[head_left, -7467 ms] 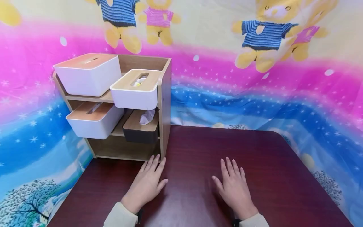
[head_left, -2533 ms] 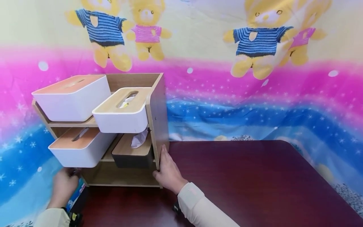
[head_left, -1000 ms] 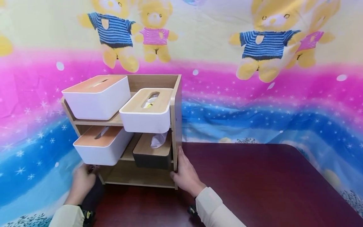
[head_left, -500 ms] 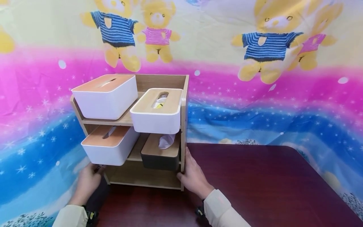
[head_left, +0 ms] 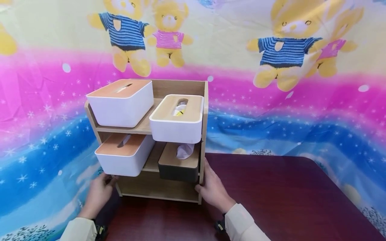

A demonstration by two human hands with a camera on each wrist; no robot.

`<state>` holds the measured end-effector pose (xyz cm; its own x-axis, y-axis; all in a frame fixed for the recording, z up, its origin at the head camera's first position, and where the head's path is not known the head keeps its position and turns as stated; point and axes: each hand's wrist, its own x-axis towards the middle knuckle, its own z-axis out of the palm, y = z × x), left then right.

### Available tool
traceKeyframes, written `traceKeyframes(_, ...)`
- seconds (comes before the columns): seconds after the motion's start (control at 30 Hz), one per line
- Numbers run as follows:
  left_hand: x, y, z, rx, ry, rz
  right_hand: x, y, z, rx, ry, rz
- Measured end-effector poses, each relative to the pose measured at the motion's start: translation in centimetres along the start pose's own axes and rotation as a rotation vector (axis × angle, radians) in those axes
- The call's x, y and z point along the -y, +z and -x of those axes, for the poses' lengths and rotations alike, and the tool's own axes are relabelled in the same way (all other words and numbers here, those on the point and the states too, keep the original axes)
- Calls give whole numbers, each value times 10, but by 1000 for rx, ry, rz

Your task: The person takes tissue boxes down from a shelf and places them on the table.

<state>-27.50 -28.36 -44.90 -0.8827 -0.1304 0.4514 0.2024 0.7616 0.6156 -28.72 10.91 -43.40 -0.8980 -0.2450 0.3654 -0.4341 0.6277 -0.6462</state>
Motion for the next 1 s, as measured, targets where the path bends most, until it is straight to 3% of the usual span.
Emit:
traceKeyframes(0.4,-5,7,-3,92,-28,31,-14,-13,5,-21,-7,-21)
traceKeyframes(1.0,-20,18,0,137,-9,102,-28,-34,14,-37,49,-22)
